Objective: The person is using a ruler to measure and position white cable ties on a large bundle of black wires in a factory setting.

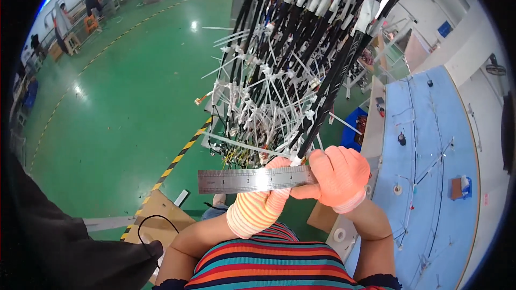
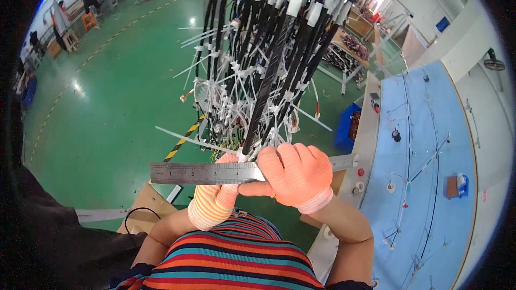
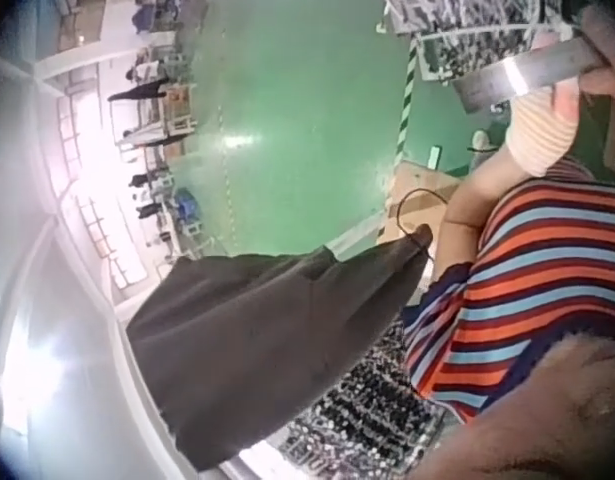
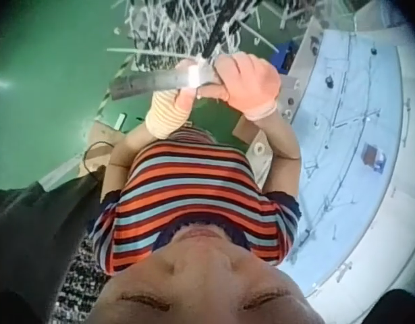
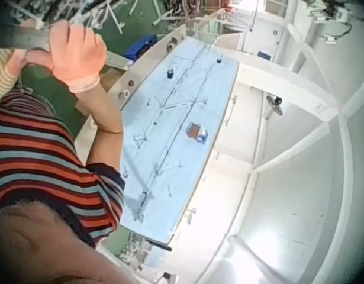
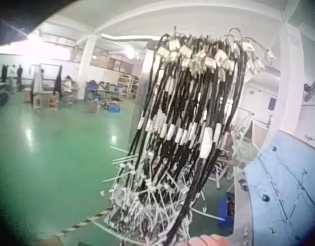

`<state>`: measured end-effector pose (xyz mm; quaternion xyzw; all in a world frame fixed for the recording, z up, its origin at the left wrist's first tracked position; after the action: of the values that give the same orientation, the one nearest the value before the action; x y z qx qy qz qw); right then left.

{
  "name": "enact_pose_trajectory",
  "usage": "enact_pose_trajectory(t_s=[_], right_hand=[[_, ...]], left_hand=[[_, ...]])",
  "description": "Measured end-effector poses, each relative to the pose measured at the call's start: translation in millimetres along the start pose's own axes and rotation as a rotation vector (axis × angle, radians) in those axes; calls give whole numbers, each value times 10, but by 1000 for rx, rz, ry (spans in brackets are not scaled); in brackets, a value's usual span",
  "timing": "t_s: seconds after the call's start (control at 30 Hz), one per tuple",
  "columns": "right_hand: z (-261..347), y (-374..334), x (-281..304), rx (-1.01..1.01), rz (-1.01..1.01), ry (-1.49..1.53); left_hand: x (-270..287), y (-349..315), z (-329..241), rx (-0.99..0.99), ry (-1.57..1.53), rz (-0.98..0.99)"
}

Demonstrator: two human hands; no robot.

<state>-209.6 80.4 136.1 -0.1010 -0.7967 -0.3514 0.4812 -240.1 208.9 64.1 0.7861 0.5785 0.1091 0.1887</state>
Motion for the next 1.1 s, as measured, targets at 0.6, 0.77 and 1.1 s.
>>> enact_pose_trajectory(t_s=[0.6,0.77,1.1], right_hand=[[-13,42,-120,-8,-112,195],[65,-16,-118,99,-165,296],[60,177,-127,165,-326,241]], left_hand=[[-42,-82,108,28,141,-80],[2,-18,91,184,-399,15],[92,-48,55,350,-812,252]])
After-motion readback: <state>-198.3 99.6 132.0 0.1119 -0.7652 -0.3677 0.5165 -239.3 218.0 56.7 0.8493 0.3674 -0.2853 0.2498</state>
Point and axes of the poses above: each hand's wrist, its own y-axis towards the middle knuckle, its own x-axis out of the back of the hand, z = x × y, the point moved 4 cm from there along y, towards the middle knuckle, and after that the axes turned 11 degrees about z, right-handed, at the moved point
